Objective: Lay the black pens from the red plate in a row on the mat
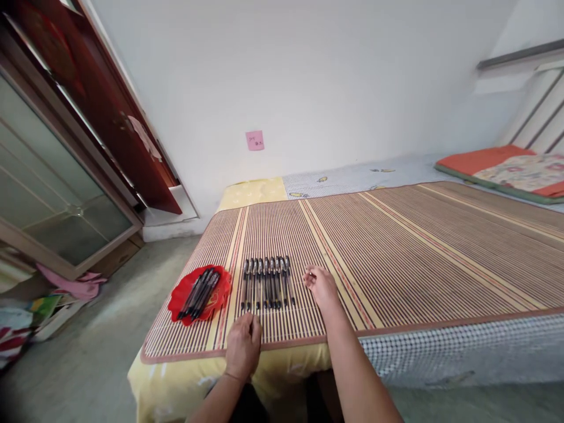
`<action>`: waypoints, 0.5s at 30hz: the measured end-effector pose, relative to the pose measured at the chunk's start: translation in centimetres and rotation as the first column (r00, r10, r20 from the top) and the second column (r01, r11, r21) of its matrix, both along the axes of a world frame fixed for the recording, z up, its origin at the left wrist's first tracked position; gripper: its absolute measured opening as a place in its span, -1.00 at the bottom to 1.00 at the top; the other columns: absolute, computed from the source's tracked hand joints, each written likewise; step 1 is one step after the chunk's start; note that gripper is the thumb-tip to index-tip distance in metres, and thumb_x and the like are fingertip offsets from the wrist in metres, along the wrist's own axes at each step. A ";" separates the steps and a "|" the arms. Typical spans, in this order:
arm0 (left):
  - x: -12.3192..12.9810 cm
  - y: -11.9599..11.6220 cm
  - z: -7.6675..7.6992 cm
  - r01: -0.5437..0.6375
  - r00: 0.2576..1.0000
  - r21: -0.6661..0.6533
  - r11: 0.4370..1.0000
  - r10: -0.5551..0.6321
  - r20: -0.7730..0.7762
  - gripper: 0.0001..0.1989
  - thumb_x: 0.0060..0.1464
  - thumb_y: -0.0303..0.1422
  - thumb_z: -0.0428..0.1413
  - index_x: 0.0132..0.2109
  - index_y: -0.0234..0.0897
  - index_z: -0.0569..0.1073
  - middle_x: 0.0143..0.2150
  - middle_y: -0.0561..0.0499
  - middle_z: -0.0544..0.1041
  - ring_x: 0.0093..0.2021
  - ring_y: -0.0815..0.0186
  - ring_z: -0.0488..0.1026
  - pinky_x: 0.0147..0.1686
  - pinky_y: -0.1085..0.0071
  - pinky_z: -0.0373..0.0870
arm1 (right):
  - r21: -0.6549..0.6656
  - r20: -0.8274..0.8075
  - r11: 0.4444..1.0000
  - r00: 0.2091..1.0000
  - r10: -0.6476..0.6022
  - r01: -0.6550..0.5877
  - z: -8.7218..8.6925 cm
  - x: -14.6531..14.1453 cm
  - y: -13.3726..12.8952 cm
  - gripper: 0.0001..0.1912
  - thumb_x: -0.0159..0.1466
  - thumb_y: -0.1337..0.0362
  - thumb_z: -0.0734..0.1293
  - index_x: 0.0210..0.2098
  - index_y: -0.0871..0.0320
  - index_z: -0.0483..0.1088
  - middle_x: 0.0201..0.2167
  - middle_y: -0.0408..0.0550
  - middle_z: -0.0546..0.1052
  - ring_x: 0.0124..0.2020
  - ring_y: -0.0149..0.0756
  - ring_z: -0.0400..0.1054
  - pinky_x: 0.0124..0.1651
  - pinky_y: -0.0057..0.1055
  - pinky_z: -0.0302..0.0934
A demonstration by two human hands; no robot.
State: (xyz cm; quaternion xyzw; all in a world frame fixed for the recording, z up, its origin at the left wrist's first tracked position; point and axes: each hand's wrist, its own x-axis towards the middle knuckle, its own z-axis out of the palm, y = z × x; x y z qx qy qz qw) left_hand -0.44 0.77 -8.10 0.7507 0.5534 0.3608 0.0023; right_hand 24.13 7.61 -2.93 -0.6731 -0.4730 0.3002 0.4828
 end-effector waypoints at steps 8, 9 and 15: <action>0.1 0.0 0.4 -0.001 1.000 0.040 0.999 0.001 -0.002 -0.70 0.32 -0.44 -0.06 -0.43 -0.16 0.25 -0.49 0.04 0.39 -0.42 0.25 0.39 -0.36 0.33 0.23 | -0.196 0.203 0.978 0.972 0.118 -0.078 0.8 -2.2 -0.5 -0.80 0.15 0.23 0.39 -0.54 0.14 0.36 -0.53 -0.07 0.48 -0.45 -0.27 0.37 -0.41 -0.42 0.08; 0.1 0.0 0.4 -0.004 1.000 0.044 0.999 0.004 -0.003 -0.70 0.32 -0.44 -0.06 -0.43 -0.16 0.25 -0.49 0.04 0.39 -0.43 0.25 0.39 -0.36 0.33 0.23 | -0.223 0.239 0.972 0.962 0.130 -0.076 0.9 -2.5 -0.3 -0.79 0.14 0.24 0.41 -0.56 0.14 0.35 -0.52 -0.06 0.48 -0.43 -0.25 0.38 -0.39 -0.41 0.07; 0.2 -0.1 0.5 -0.016 1.000 0.053 0.998 0.017 -0.008 -0.70 0.32 -0.45 -0.05 -0.43 -0.16 0.25 -0.49 0.04 0.39 -0.43 0.25 0.39 -0.36 0.34 0.24 | -0.315 0.306 0.948 0.941 0.142 -0.041 1.0 -2.4 0.4 -0.87 0.05 0.34 0.42 -0.53 0.15 0.37 -0.43 0.10 0.53 -0.27 -0.08 0.45 -0.31 -0.35 0.10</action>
